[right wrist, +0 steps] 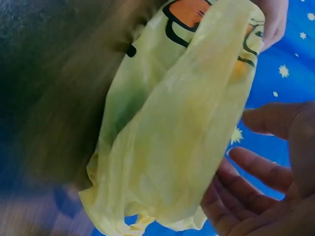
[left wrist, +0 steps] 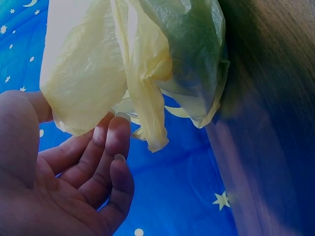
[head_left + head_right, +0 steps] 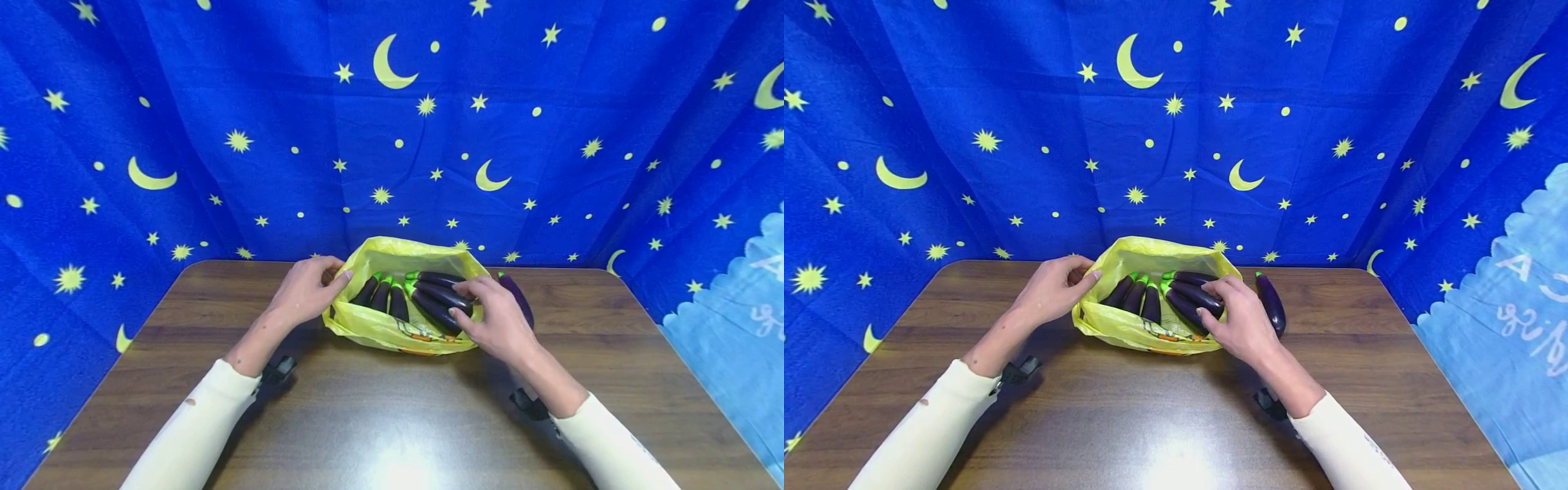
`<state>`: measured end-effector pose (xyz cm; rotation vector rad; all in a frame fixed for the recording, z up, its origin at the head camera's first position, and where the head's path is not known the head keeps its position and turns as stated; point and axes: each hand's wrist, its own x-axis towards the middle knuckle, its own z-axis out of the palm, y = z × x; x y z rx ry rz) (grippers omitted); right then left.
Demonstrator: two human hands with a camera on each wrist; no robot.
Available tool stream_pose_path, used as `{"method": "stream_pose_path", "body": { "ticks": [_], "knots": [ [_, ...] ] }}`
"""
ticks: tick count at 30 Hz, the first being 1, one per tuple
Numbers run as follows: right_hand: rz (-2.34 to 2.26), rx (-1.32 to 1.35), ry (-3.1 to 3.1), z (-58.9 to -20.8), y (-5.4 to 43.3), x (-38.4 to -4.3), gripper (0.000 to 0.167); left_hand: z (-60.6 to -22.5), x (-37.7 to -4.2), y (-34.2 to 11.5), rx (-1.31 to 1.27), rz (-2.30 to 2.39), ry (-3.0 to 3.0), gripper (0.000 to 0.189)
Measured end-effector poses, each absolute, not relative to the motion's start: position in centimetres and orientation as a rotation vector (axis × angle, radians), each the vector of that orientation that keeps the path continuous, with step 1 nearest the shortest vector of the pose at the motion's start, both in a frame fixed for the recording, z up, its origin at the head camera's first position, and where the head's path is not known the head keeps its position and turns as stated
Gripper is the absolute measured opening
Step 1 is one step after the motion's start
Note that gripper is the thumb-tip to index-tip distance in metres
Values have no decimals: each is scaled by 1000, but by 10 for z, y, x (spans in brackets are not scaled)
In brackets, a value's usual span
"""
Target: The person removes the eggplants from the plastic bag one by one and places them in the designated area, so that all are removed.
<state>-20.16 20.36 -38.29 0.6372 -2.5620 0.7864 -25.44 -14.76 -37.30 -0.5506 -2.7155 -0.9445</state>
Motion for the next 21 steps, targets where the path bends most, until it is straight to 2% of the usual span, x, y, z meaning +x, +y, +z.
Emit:
{"method": "stream_pose_path", "body": {
  "ticks": [6, 12, 21],
  "knots": [
    [696, 757, -2558, -391, 200, -203, 30, -373, -254, -147, -560, -951, -2708, 30],
    [558, 892, -2532, -399, 198, -207, 20, -373, -255, -147, -569, -947, -2705, 29],
    [541, 883, -2601, -400, 192, -211, 19, -372, -255, -147, -571, -949, -2717, 30]
  ]
}}
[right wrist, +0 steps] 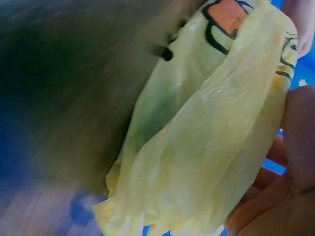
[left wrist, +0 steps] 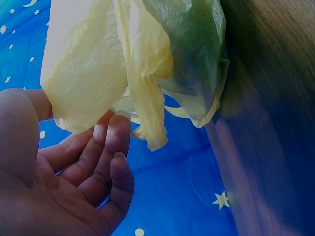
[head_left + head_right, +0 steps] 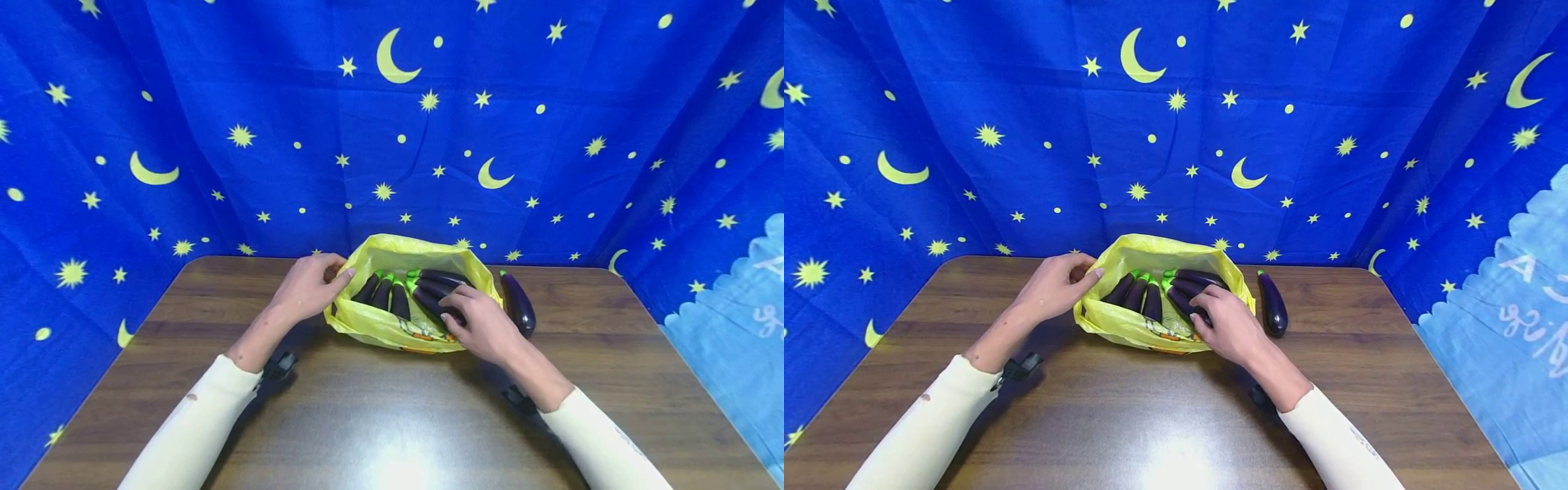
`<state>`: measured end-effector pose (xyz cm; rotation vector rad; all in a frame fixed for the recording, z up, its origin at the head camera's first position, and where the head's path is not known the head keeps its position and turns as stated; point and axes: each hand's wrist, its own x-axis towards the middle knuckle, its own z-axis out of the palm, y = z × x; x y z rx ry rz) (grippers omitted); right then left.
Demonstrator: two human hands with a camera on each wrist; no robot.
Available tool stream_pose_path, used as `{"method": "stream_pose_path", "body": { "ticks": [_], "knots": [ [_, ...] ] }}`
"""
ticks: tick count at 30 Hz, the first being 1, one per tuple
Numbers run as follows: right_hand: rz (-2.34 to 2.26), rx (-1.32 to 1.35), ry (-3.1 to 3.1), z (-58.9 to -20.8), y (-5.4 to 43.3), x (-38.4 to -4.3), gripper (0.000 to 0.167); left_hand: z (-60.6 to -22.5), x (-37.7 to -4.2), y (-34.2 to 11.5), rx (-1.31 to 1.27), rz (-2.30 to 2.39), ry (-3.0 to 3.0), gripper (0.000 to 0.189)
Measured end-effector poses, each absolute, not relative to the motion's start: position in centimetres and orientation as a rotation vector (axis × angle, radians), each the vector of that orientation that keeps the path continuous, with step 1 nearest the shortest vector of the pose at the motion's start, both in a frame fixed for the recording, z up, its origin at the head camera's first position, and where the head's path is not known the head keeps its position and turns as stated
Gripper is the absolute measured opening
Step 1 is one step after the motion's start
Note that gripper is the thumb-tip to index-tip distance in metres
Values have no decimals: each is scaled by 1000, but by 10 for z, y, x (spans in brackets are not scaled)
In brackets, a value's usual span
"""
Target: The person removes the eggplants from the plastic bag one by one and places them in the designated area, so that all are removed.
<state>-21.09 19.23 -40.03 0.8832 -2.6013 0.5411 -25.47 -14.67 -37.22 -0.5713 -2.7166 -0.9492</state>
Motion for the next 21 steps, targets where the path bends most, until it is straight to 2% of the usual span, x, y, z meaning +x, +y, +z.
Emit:
{"method": "stream_pose_path", "body": {
  "ticks": [10, 21],
  "knots": [
    [530, 746, -2741, -396, 186, -213, 23, -373, -255, -145, -567, -926, -2732, 31],
    [497, 745, -2803, -398, 184, -214, 32, -373, -254, -145, -577, -913, -2722, 25]
  ]
}}
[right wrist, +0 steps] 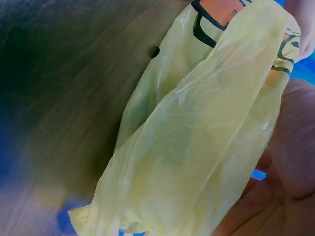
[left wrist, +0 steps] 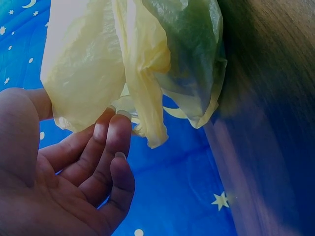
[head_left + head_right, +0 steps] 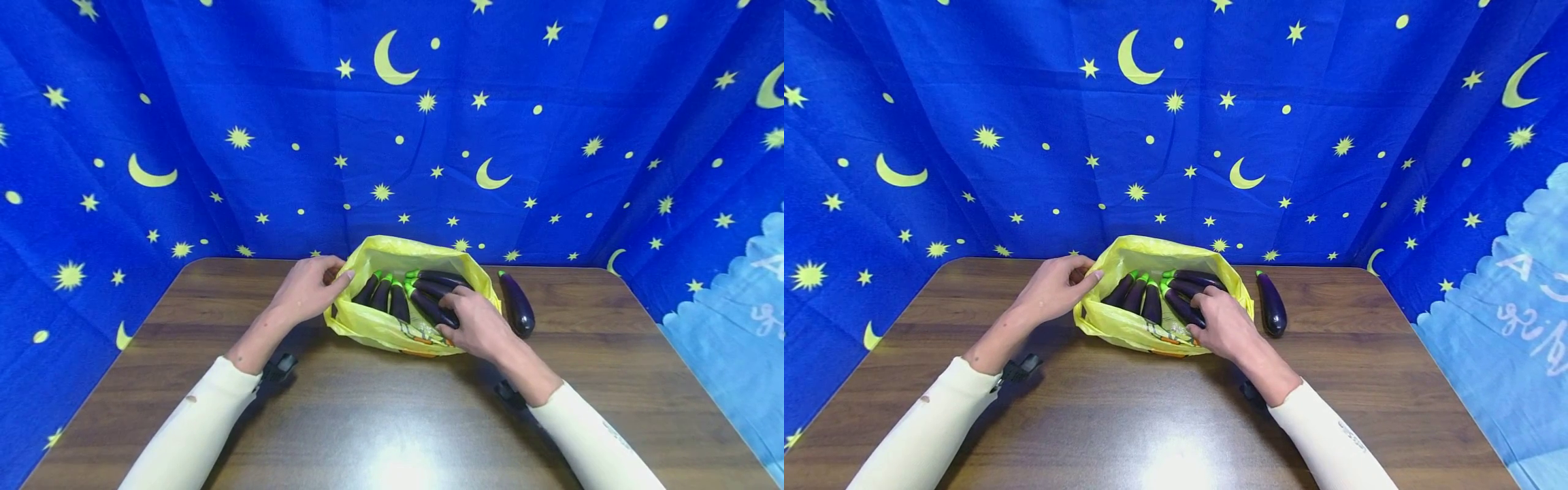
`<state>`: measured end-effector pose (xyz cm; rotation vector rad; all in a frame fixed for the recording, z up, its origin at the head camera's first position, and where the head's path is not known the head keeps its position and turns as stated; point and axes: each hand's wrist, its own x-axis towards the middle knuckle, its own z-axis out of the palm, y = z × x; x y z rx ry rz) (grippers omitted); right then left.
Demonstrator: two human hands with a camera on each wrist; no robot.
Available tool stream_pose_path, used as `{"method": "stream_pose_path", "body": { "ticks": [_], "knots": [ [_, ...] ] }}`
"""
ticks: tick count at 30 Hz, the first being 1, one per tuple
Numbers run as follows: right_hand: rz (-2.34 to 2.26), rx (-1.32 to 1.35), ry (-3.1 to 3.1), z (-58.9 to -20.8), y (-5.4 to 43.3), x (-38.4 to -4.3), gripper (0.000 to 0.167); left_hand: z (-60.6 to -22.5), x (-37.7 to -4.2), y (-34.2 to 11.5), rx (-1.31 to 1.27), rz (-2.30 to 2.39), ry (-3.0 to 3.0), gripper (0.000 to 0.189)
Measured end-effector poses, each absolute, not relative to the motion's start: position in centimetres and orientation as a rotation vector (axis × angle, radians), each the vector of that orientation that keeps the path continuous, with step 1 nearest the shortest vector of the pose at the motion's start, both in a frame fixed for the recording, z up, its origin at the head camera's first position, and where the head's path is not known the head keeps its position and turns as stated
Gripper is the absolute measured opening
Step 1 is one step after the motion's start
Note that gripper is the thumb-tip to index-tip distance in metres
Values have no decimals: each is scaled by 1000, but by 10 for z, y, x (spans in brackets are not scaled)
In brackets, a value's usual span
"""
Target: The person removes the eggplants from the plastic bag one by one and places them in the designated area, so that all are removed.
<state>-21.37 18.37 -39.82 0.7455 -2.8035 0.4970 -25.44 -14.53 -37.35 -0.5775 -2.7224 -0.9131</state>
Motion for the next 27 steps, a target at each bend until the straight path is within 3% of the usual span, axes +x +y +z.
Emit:
{"method": "stream_pose_path", "body": {
  "ticks": [16, 27],
  "knots": [
    [425, 751, -2786, -406, 182, -215, 47, -374, -254, -146, -575, -923, -2729, 24],
    [399, 716, -2768, -406, 181, -215, 44, -375, -255, -146, -580, -919, -2734, 25]
  ]
}}
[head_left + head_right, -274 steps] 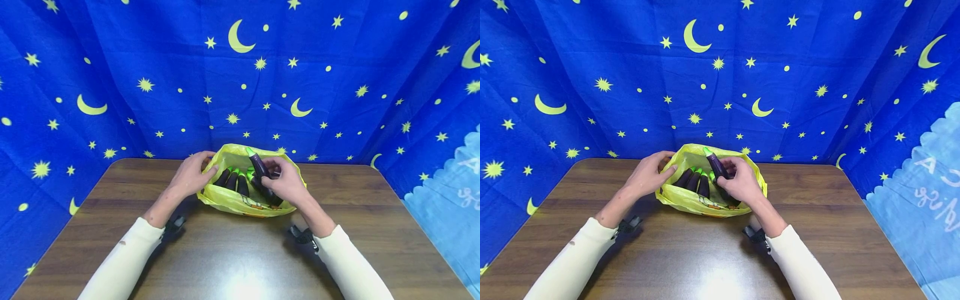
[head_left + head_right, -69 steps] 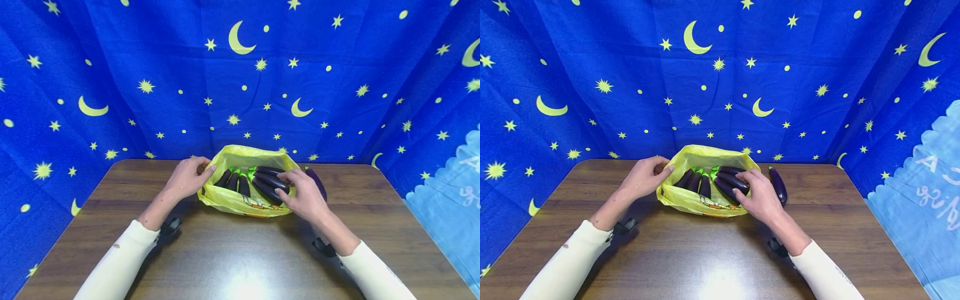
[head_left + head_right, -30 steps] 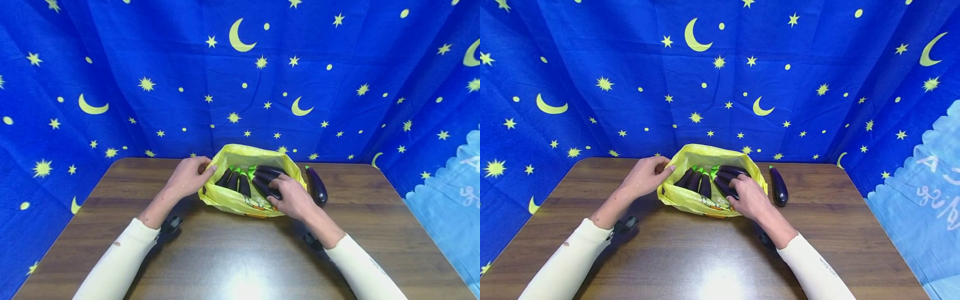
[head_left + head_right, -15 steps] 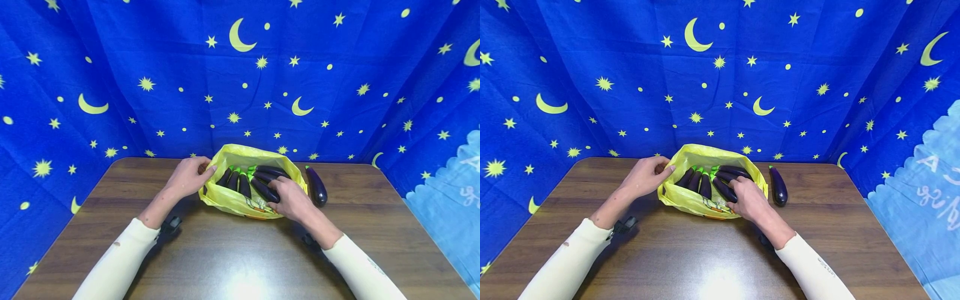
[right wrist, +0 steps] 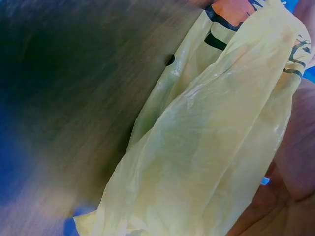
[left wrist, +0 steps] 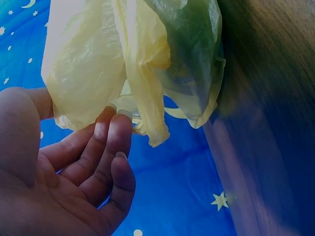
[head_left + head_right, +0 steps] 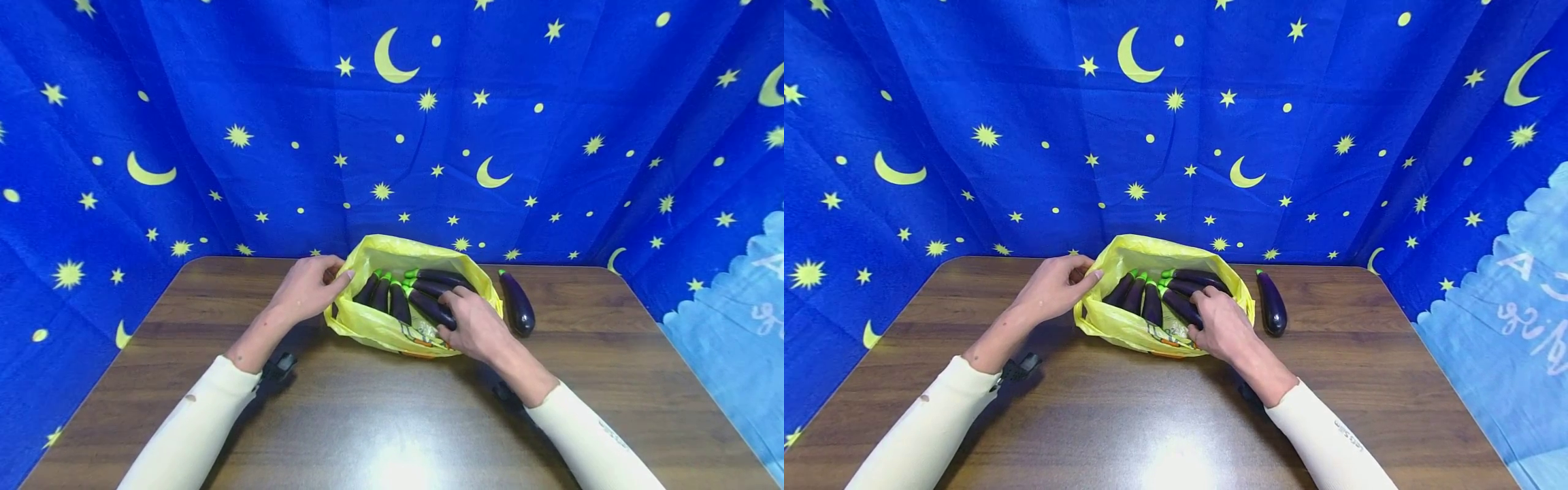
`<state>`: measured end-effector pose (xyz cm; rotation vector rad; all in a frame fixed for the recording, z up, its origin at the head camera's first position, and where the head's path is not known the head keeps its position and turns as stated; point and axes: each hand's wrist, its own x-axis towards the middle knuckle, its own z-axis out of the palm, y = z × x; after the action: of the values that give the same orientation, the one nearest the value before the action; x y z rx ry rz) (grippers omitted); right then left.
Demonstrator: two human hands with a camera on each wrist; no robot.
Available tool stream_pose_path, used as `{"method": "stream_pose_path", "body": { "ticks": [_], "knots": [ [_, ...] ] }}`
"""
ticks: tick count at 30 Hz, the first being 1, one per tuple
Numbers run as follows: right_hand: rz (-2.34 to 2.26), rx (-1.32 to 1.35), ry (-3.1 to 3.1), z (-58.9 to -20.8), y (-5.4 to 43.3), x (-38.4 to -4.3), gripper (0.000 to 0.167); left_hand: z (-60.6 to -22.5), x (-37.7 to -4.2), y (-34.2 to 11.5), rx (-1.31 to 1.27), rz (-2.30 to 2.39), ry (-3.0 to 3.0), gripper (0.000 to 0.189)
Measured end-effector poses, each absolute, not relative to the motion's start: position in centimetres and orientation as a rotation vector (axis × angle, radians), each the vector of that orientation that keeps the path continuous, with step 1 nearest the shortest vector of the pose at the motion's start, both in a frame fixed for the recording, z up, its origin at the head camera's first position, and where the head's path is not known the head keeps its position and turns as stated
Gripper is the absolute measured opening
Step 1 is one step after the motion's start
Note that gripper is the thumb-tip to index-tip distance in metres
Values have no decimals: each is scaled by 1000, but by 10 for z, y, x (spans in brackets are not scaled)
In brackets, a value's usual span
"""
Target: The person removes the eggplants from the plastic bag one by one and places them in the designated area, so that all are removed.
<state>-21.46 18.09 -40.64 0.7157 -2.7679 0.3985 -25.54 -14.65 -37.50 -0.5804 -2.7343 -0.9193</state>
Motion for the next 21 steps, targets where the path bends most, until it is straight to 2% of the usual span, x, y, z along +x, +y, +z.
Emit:
{"method": "stream_pose_path", "body": {
  "ticks": [21],
  "knots": [
    [406, 660, -2748, -406, 182, -215, 45, -374, -255, -146, -585, -901, -2744, 23]
  ]
}}
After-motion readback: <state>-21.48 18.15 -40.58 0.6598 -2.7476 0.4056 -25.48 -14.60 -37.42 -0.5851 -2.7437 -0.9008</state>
